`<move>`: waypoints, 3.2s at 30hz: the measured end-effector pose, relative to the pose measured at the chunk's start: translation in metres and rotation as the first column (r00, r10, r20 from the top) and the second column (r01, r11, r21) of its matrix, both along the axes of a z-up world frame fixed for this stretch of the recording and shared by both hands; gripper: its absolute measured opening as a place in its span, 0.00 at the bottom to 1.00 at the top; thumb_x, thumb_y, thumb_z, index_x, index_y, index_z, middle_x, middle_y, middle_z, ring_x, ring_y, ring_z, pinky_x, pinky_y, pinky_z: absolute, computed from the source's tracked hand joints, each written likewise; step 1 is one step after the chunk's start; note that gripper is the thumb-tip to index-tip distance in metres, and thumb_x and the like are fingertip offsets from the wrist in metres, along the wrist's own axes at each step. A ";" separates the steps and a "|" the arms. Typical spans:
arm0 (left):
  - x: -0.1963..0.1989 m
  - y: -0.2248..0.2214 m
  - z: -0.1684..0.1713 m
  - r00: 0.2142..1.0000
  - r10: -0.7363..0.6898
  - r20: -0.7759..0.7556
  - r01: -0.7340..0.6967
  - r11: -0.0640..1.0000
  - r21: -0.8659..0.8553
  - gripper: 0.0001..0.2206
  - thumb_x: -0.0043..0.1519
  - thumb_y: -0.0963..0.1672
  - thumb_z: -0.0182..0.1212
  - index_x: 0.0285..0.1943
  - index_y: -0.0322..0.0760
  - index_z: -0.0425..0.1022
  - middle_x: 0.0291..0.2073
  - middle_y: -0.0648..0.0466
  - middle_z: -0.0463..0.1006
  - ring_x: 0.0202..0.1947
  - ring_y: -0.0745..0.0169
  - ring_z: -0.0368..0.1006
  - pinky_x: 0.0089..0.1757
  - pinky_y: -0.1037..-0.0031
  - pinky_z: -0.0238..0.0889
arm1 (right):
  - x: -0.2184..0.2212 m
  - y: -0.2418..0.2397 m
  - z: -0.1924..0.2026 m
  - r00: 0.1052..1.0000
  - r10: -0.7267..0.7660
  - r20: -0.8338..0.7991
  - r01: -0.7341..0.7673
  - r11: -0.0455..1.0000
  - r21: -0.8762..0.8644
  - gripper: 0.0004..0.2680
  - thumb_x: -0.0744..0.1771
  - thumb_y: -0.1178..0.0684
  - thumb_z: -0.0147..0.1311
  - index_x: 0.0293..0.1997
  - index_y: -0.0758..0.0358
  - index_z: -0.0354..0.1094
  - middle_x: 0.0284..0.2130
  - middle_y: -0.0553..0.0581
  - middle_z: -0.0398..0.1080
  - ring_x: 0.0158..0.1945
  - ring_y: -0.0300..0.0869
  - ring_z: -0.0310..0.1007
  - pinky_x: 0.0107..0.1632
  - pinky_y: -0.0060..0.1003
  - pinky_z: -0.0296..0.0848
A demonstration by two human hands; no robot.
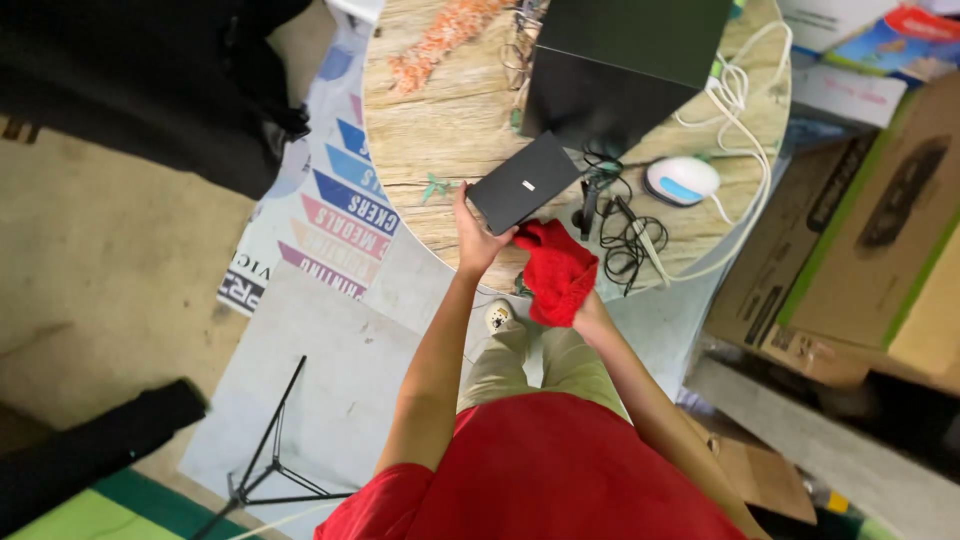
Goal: Tidying a workspace by cutting tape, coiling a cable, and cleaning an electronic component with a cloth.
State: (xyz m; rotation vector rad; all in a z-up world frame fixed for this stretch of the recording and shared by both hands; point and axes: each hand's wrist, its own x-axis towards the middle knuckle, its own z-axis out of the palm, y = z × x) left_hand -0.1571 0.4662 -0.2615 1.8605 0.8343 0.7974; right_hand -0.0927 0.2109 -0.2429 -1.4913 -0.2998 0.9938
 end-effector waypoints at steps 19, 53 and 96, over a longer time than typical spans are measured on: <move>-0.085 -0.037 0.055 0.994 0.109 -0.003 -0.109 0.994 -0.005 0.40 0.54 0.43 0.74 0.74 0.27 0.54 0.64 0.37 0.64 0.66 0.36 0.61 0.66 0.56 0.54 | -0.008 0.190 0.028 0.186 0.489 0.852 -0.182 0.869 -0.459 0.20 0.68 0.47 0.51 0.69 0.59 0.65 0.68 0.62 0.63 0.79 0.62 0.41 0.75 0.68 0.28; -0.074 -0.011 0.079 0.984 0.094 -0.154 -0.097 0.995 -0.012 0.49 0.37 0.44 0.84 0.68 0.31 0.57 0.58 0.41 0.65 0.60 0.40 0.63 0.59 0.59 0.61 | 0.078 0.205 0.005 0.578 0.413 0.704 0.140 0.800 -0.584 0.16 0.69 0.51 0.47 0.57 0.75 0.67 0.54 0.75 0.68 0.59 0.65 0.67 0.60 0.57 0.63; -0.050 0.040 -0.039 0.946 -0.053 -0.320 -0.043 0.957 -0.286 0.38 0.58 0.56 0.64 0.67 0.21 0.65 0.57 0.31 0.73 0.58 0.35 0.71 0.57 0.58 0.64 | 0.000 0.181 0.051 0.353 0.243 0.903 -0.082 0.970 -0.229 0.19 0.69 0.50 0.51 0.68 0.66 0.60 0.66 0.71 0.61 0.70 0.66 0.55 0.71 0.61 0.52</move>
